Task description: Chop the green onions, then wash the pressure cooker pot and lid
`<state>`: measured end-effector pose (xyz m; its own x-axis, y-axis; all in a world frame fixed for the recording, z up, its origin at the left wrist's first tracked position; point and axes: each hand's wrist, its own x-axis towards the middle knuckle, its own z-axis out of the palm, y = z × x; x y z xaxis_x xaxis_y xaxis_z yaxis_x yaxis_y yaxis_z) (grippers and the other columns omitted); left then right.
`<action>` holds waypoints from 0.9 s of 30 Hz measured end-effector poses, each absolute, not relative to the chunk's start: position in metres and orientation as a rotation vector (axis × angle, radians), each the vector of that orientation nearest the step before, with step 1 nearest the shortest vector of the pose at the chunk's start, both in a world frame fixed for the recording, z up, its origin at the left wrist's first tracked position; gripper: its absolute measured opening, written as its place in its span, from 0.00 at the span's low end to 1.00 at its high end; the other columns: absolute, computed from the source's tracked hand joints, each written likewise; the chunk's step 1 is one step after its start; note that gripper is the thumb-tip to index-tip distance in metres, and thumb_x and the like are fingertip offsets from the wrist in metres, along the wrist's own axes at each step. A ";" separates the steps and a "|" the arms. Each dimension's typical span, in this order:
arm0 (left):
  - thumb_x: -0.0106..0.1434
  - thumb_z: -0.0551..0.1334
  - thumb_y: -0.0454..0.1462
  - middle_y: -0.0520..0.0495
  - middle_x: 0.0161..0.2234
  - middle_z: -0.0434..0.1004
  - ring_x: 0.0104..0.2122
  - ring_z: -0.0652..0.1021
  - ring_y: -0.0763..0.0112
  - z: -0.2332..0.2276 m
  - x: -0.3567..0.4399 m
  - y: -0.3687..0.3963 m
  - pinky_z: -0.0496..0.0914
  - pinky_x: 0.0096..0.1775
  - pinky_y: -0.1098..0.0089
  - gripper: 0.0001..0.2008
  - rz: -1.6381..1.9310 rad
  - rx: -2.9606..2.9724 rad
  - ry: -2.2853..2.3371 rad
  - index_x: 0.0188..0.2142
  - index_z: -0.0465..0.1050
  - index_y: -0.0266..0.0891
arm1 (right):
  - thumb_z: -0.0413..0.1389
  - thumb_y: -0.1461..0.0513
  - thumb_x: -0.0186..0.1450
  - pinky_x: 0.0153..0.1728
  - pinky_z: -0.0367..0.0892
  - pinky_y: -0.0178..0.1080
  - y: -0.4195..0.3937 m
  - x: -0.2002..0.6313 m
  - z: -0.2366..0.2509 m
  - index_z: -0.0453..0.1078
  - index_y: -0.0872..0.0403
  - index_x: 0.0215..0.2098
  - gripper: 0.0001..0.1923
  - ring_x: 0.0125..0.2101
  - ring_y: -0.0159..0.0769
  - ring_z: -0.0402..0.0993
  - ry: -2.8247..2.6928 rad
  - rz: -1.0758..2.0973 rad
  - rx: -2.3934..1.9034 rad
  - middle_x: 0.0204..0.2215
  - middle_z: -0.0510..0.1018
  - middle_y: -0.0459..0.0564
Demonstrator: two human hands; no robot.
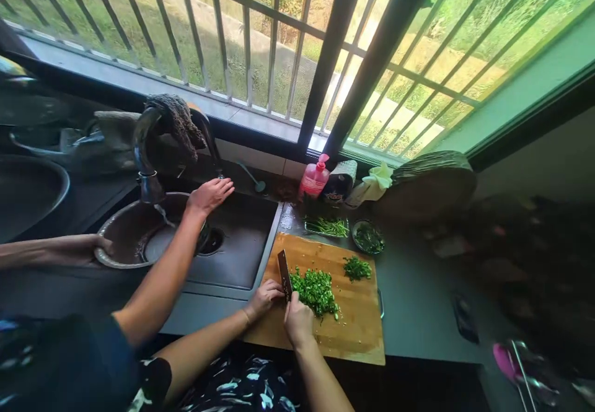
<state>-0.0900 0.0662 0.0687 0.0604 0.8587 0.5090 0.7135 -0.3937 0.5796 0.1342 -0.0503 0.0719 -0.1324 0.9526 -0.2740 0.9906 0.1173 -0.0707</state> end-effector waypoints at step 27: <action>0.66 0.54 0.37 0.45 0.33 0.77 0.34 0.76 0.68 -0.032 -0.018 -0.010 0.73 0.36 0.67 0.12 1.187 2.229 1.088 0.34 0.76 0.39 | 0.43 0.64 0.67 0.31 0.69 0.38 -0.043 0.123 0.093 0.60 0.58 0.43 0.09 0.32 0.42 0.78 2.101 -0.436 1.970 0.31 0.78 0.57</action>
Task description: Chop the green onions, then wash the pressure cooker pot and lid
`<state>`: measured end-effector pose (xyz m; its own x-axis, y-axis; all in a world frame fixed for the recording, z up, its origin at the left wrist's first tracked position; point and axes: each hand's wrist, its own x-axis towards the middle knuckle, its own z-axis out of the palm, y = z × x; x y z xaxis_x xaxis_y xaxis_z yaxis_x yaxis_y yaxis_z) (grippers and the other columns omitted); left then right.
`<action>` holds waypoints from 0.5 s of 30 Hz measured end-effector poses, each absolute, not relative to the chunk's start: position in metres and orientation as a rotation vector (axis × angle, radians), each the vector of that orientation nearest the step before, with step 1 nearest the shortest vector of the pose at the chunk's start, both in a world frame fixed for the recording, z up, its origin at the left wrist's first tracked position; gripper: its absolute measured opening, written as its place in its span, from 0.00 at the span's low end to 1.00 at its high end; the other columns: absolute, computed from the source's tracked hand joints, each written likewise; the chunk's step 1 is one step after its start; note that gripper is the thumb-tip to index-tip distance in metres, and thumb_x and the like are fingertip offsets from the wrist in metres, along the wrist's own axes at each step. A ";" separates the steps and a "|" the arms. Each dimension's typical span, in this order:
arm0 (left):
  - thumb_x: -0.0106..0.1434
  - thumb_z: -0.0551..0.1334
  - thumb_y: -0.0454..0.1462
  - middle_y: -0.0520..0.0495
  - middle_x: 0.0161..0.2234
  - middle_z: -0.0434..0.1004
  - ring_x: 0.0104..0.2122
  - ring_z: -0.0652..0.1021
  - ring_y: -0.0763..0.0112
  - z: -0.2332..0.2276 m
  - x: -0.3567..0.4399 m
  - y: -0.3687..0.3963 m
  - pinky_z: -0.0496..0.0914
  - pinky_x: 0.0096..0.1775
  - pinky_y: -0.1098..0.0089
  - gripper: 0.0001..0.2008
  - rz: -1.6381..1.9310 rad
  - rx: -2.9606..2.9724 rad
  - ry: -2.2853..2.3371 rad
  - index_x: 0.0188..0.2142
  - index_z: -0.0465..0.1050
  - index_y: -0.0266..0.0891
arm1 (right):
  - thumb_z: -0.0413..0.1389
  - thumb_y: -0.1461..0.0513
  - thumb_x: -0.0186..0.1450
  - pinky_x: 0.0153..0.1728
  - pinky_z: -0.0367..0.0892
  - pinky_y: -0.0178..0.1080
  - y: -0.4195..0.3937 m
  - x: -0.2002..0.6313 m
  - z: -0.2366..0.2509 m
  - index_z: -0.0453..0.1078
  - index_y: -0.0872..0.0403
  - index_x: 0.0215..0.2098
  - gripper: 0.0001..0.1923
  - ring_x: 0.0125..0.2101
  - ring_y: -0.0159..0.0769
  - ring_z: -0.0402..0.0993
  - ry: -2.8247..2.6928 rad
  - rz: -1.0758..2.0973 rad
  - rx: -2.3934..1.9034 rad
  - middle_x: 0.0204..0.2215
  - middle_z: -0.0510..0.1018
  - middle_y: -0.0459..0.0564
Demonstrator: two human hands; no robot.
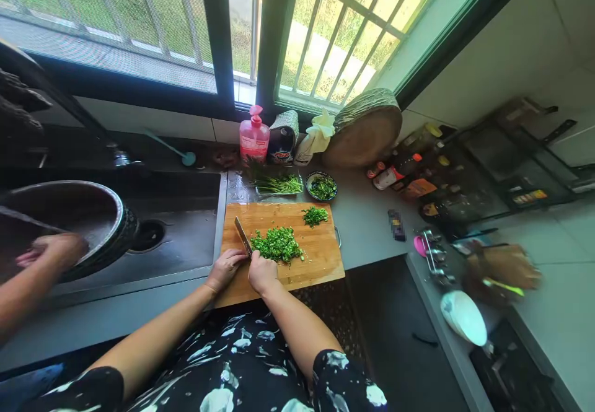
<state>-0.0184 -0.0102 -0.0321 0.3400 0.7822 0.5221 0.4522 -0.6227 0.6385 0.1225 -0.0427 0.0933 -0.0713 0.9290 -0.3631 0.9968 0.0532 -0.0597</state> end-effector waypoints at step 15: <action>0.66 0.53 0.37 0.44 0.33 0.77 0.34 0.76 0.68 -0.033 -0.019 -0.011 0.74 0.36 0.66 0.13 1.177 2.238 1.115 0.33 0.77 0.38 | 0.45 0.66 0.65 0.31 0.69 0.39 -0.045 0.119 0.097 0.60 0.58 0.44 0.09 0.33 0.43 0.78 2.087 -0.431 1.918 0.31 0.78 0.59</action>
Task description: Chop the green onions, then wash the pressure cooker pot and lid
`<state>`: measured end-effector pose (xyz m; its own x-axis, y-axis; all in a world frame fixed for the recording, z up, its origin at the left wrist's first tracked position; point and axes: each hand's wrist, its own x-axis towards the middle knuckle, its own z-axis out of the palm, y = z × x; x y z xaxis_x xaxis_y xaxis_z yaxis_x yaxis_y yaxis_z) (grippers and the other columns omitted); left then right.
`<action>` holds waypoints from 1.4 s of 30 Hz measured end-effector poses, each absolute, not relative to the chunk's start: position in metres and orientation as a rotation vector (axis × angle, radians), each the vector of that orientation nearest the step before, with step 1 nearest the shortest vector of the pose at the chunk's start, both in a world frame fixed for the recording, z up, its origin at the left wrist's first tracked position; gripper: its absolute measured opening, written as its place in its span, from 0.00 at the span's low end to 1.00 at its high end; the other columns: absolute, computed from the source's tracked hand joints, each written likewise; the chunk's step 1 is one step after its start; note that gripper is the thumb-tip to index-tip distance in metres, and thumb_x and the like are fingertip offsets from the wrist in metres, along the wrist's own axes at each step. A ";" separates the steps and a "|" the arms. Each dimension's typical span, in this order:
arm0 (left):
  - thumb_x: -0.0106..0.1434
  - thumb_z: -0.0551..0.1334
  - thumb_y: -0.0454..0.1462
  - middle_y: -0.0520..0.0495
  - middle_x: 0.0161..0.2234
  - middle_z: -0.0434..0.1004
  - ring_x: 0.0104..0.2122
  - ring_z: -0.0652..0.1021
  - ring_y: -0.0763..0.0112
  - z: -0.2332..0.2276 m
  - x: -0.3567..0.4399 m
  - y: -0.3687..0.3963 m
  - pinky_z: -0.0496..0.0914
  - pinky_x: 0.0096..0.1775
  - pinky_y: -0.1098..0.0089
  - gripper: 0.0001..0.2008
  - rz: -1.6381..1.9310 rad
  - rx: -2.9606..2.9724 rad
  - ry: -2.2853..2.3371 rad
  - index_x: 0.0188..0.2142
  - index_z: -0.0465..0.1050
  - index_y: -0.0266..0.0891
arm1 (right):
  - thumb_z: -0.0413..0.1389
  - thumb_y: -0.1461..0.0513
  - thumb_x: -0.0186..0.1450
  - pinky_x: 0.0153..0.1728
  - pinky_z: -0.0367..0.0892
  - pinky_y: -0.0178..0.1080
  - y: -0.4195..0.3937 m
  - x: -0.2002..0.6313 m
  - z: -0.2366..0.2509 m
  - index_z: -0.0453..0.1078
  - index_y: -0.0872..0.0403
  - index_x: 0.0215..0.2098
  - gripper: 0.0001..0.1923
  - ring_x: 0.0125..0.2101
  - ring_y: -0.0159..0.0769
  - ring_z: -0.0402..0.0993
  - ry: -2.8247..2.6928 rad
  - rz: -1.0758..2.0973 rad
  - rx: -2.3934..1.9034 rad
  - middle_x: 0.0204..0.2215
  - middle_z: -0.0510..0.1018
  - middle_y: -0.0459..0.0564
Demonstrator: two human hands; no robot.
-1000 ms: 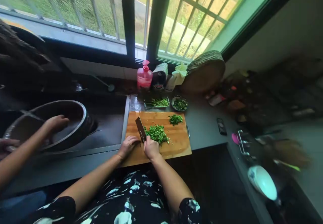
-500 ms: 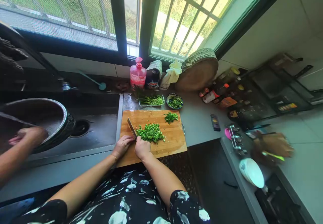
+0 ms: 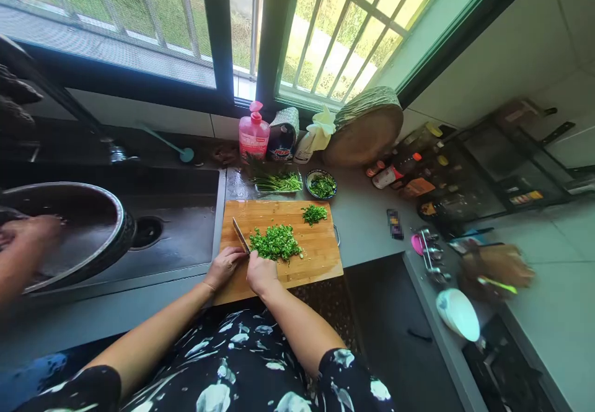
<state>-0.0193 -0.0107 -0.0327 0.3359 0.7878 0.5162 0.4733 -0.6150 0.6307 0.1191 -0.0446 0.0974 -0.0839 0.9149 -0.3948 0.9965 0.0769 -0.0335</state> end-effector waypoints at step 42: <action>0.66 0.52 0.37 0.44 0.36 0.76 0.37 0.75 0.69 -0.022 -0.027 -0.012 0.73 0.39 0.66 0.13 1.043 2.219 1.037 0.36 0.75 0.40 | 0.45 0.61 0.67 0.31 0.68 0.37 -0.032 0.125 0.091 0.57 0.55 0.47 0.11 0.33 0.40 0.78 2.055 -0.447 1.991 0.32 0.79 0.54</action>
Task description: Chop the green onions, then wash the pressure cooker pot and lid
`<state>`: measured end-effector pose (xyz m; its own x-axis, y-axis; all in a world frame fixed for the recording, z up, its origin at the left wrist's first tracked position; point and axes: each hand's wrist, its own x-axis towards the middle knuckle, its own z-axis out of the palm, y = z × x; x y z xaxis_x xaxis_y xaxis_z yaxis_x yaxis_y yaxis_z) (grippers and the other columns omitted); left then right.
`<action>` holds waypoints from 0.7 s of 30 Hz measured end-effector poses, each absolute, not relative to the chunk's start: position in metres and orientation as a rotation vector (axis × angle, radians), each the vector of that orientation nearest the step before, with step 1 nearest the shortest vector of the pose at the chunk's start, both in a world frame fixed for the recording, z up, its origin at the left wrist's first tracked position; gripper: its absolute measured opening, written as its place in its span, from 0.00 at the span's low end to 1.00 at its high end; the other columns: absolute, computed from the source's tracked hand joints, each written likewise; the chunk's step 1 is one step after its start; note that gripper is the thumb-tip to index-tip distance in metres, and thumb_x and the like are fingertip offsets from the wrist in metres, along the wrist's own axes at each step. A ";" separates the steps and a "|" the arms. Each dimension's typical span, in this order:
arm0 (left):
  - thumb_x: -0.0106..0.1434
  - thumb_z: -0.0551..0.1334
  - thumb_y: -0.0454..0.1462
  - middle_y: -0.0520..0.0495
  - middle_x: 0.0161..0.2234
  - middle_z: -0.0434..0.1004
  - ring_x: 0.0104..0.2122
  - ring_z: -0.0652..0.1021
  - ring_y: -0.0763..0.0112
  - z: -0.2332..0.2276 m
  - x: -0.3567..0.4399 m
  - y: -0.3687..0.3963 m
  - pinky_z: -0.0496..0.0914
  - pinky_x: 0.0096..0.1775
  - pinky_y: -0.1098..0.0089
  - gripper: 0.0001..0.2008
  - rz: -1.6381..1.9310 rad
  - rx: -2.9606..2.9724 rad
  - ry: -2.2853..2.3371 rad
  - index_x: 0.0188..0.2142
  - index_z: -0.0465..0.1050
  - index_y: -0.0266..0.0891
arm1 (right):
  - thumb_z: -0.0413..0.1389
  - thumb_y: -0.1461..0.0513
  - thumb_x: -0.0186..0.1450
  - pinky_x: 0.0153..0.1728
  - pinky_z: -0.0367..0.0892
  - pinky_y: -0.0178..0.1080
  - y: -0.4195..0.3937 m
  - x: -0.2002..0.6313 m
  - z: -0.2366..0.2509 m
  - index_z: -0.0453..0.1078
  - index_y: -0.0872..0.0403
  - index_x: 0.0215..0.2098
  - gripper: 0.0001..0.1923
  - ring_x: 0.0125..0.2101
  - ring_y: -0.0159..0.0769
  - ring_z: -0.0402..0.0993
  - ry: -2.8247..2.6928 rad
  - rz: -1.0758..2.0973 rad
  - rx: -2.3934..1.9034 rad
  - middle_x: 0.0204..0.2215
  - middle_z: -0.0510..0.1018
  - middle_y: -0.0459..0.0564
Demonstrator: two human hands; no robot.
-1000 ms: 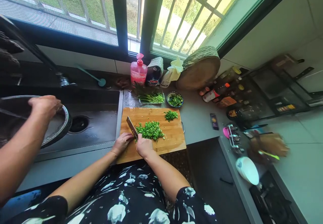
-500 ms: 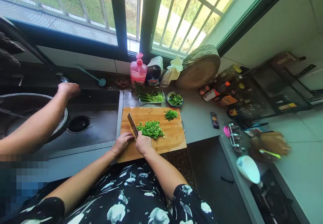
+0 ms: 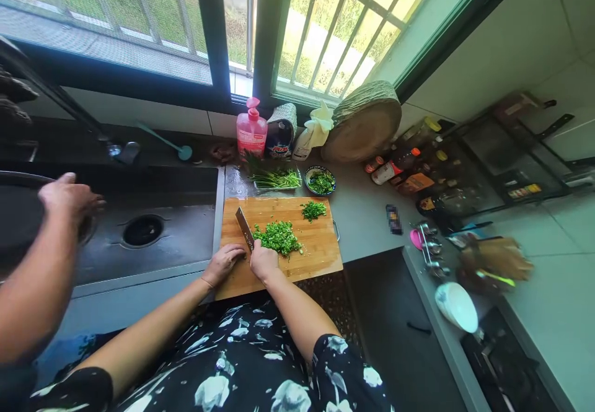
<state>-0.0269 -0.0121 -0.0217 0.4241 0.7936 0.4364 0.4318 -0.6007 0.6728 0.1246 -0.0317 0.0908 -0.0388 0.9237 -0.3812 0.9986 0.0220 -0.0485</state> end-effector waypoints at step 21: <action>0.65 0.52 0.33 0.42 0.34 0.77 0.33 0.75 0.66 -0.026 -0.030 -0.006 0.73 0.36 0.65 0.13 1.026 2.361 1.071 0.37 0.76 0.39 | 0.44 0.63 0.66 0.30 0.69 0.38 -0.030 0.117 0.090 0.57 0.57 0.46 0.11 0.32 0.42 0.78 2.106 -0.421 1.944 0.31 0.79 0.56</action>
